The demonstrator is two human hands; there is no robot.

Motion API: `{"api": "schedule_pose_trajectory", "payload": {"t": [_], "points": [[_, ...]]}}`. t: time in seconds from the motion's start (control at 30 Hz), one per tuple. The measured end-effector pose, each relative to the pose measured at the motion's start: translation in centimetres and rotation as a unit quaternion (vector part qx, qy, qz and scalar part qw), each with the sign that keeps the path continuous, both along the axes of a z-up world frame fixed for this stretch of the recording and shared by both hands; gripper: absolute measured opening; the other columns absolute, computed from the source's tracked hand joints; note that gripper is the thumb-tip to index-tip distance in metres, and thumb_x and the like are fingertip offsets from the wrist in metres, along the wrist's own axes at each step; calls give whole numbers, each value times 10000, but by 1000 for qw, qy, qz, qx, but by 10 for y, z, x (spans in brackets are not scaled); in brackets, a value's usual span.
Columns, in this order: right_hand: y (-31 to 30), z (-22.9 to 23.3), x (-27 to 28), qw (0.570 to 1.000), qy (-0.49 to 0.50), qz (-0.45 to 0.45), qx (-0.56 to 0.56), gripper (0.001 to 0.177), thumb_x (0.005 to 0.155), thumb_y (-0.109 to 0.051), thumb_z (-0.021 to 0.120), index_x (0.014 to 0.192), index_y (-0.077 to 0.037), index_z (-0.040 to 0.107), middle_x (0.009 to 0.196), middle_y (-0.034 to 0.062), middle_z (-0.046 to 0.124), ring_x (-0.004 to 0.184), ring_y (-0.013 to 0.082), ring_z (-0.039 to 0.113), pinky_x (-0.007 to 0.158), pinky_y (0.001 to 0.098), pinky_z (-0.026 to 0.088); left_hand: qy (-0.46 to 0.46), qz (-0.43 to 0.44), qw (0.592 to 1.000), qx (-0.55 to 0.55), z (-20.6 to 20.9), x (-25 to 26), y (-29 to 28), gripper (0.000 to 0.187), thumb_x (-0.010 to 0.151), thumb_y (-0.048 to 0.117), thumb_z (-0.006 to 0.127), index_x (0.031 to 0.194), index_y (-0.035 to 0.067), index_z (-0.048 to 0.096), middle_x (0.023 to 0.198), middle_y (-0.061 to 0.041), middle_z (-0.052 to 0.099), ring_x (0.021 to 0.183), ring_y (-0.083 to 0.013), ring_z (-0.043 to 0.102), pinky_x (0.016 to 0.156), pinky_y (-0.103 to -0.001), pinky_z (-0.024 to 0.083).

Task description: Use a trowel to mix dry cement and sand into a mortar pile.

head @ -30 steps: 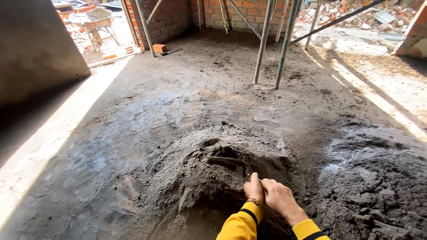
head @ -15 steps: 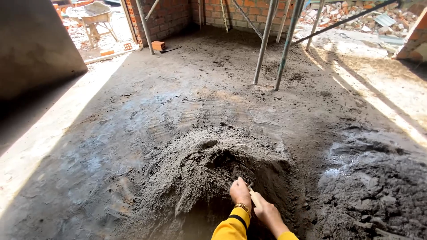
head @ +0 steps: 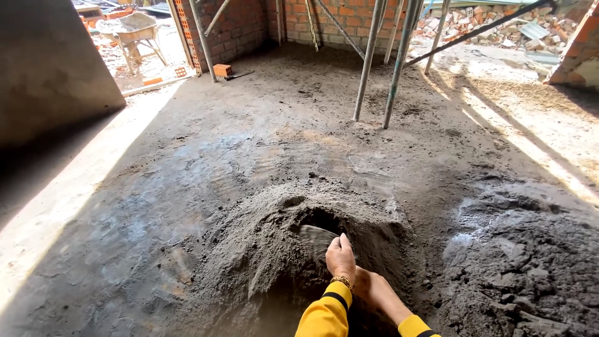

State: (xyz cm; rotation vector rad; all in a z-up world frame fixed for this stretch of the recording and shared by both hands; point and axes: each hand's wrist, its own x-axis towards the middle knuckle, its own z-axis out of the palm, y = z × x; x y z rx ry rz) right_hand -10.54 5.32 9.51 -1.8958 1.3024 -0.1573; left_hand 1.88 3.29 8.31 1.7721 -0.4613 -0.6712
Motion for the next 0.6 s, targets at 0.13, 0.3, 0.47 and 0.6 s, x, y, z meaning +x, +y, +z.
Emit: {"api": "schedule_pose_trajectory", "payload": {"t": [0.13,0.3,0.47,0.6], "points": [[-19,-10,-1,957,143,77,-240,512,812,-235,711,1303,-308,584,856,31,750,726,197,739,714,378,646,-59,3,998,-35,5,-1,-2,455,988,479,516,693,138,575,559,21,547,525,-162,453,547,-332,429],[-46,-28,-16,925,53,-21,-377,616,787,-95,685,1380,-202,557,1125,63,745,729,193,782,735,302,682,-103,45,987,-111,-46,21,-30,481,1018,497,439,668,200,583,524,100,500,453,-60,412,383,-234,341],[-50,-103,-28,971,91,-3,-222,590,956,-87,489,1498,-290,378,785,63,637,518,120,558,454,240,546,41,130,991,-12,-42,59,-1,549,1040,537,372,672,208,613,541,62,522,500,-92,452,470,-280,363],[-45,-98,-16,986,136,-91,32,673,750,-81,568,1385,-299,519,1083,44,757,735,178,708,576,277,504,43,168,985,12,-43,70,5,616,1033,553,384,585,184,590,533,62,542,478,-115,442,472,-302,337]]}}
